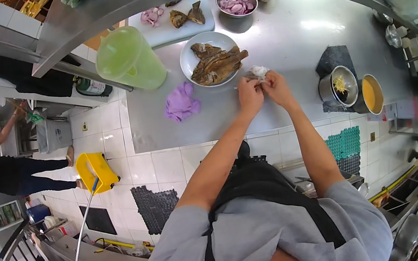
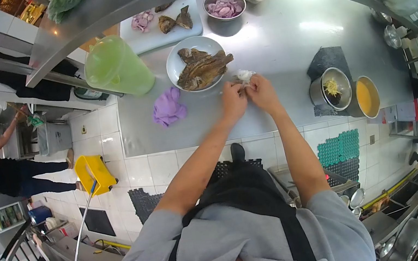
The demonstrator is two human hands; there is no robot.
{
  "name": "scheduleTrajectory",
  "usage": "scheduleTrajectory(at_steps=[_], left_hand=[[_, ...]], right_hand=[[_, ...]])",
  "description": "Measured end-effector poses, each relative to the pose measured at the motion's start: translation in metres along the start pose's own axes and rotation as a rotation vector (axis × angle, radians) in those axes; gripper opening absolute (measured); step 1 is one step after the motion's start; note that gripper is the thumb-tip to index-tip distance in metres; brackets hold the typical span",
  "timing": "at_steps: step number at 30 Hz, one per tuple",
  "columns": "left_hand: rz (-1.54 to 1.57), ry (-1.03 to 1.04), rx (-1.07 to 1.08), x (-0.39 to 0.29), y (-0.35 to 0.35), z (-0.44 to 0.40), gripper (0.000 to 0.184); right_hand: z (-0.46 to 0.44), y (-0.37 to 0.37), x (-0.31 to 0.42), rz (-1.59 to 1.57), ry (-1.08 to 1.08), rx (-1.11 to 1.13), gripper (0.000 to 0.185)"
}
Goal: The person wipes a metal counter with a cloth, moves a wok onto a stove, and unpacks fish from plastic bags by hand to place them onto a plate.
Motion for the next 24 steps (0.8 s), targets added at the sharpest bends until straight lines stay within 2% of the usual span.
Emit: scheduleTrajectory(at_steps=[3, 5, 6, 8, 11, 15, 17, 20, 21, 24], left_hand=[[0.290, -0.462, 0.269, 0.047, 0.038, 0.015, 0.008], [0.589, -0.722, 0.268, 0.064, 0.048, 0.024, 0.008], [0.740, -0.856, 0.273, 0.068, 0.055, 0.035, 0.009], [0.766, -0.865, 0.306, 0.068, 0.059, 0.035, 0.010], [0.824, -0.896, 0.332, 0.063, 0.061, 0.038, 0.012], [0.830, -0.930, 0.375, 0.044, 0.056, 0.037, 0.013], [0.889, -0.999, 0.396, 0.039, 0.061, 0.043, 0.015], [0.995, -1.156, 0.440, 0.023, 0.054, 0.051, 0.016], [1.031, -1.228, 0.462, 0.017, 0.048, 0.059, 0.016], [0.821, -0.902, 0.520, 0.014, 0.020, 0.030, 0.013]], right_hand=[[0.009, 0.000, -0.002, -0.101, 0.049, -0.013, 0.020], [0.022, -0.003, 0.009, -0.240, 0.051, -0.037, 0.019], [0.025, -0.002, 0.009, -0.162, 0.034, -0.042, 0.017], [0.026, -0.003, 0.009, -0.002, -0.003, -0.062, 0.017], [0.022, -0.003, 0.004, 0.049, 0.023, -0.087, 0.016], [0.009, -0.001, -0.029, 0.210, 0.170, -0.127, 0.011], [-0.003, 0.000, -0.037, 0.340, 0.215, -0.159, 0.010], [-0.012, -0.019, -0.064, 0.278, 0.168, -0.340, 0.015], [-0.008, -0.025, -0.060, 0.243, 0.163, -0.313, 0.017], [-0.006, -0.047, -0.046, 0.203, 0.140, -0.253, 0.023]])
Point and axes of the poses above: each hand's wrist, its own z-axis away from the middle knuckle, its own y-axis out of the palm, x = y × z, the point moved 9 cm from there along -z, towards the middle knuckle, and after that the axes turned 1 degree about z, right-handed, at the moved point
